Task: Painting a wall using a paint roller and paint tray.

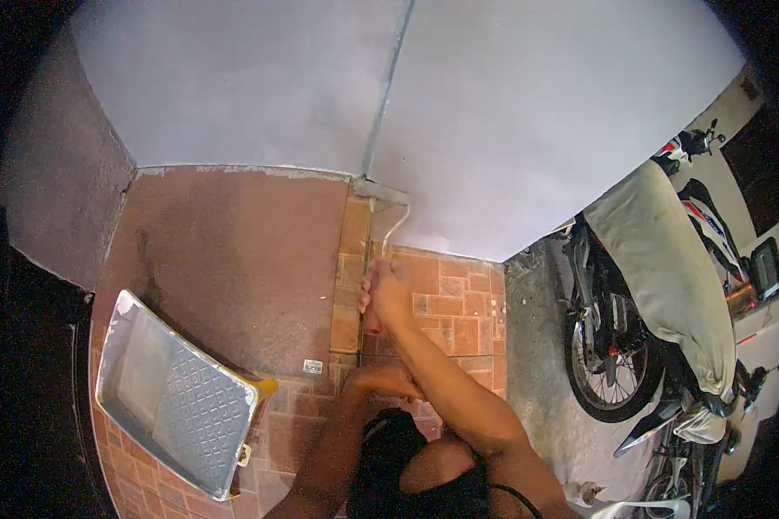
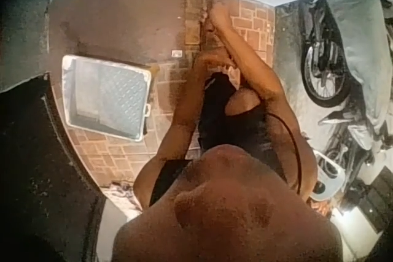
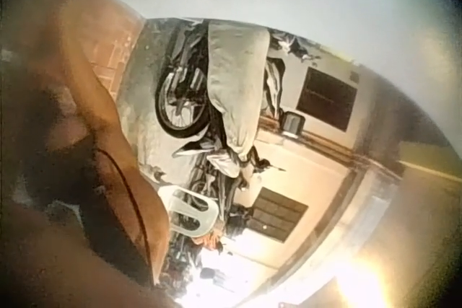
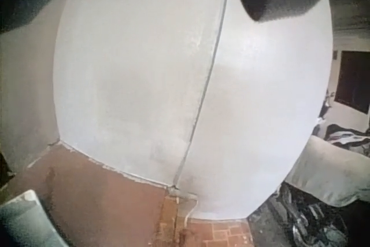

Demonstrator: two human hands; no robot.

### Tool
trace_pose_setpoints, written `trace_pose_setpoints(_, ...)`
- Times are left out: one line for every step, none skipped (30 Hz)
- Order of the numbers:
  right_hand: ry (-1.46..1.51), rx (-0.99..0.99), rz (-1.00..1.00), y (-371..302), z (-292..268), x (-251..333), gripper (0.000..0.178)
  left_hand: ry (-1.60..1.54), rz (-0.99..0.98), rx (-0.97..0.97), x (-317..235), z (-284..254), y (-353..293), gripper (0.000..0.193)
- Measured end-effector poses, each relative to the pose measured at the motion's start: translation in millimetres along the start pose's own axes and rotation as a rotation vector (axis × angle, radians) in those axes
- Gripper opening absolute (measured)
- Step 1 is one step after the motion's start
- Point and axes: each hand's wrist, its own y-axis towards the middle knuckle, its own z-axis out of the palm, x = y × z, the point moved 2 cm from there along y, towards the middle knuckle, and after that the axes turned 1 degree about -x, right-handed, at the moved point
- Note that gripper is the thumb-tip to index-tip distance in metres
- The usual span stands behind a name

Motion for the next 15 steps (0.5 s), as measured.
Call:
trace_pose_setpoints(-0.025,-0.019,-0.029,-2.0,3.5,8.9,0.011,-0.014,0.005,-0.004,-0.1,-1.8,0.6,0.027)
trace_pose_setpoints(-0.052,-0.044,-0.063,-9.9,9.8,21.2,0.01,-0.028,0.014,0.0,-0.1,-2.0,2.5,0.026)
trace_pose_setpoints(-0.053,-0.045,-0.062,-19.2,15.3,31.0,0.01,-0.043,0.02,-0.005,2.2,-2.3,2.5,0.026)
trace_pose_setpoints(-0.052,-0.006,-0.105,-30.4,20.5,43.3,0.011,-0.056,0.025,-0.009,5.1,-3.3,2.1,0.025)
trace_pose_setpoints(-0.054,0.031,-0.154,-41.3,25.0,58.3,0.012,-0.068,0.036,-0.008,6.8,-3.5,3.5,0.025)
trace_pose_setpoints(-0.055,0.034,-0.155,-49.2,30.8,70.8,0.012,-0.066,0.038,-0.011,15.2,-5.8,4.7,0.025)
trace_pose_setpoints(-0.04,0.059,-0.175,-55.5,38.0,83.4,0.014,-0.071,0.097,0.042,25.2,-9.0,5.5,0.026)
trace_pose_setpoints(-0.032,0.074,-0.203,-61.5,41.3,95.6,0.016,-0.077,0.165,0.106,28.3,-7.9,11.0,0.026)
trace_pose_setpoints(-0.037,0.067,-0.213,-67.6,44.9,104.3,0.016,-0.075,0.173,0.117,24.4,-6.7,14.4,0.026)
trace_pose_setpoints(-0.047,0.081,-0.262,-73.3,48.7,112.1,0.017,-0.032,0.14,0.111,21.8,-5.6,16.8,0.027)
trace_pose_setpoints(-0.054,0.097,-0.31,-75.9,50.5,116.3,0.019,0.01,0.103,0.104,16.4,-4.9,16.4,0.027)
trace_pose_setpoints(-0.055,0.093,-0.315,-75.6,50.4,117.9,0.019,0.013,0.106,0.109,10.4,-3.6,15.3,0.027)
trace_pose_setpoints(-0.052,0.092,-0.31,-74.8,50.4,117.8,0.019,0.006,0.046,0.099,-0.3,-2.2,10.6,0.025)
trace_pose_setpoints(-0.049,0.09,-0.306,-74.0,49.6,116.7,0.019,-0.001,-0.014,0.089,-6.2,-1.8,7.9,0.024)
trace_pose_setpoints(-0.049,0.088,-0.307,-71.4,49.3,110.8,0.019,-0.001,-0.013,0.091,-7.9,-2.4,7.5,0.024)
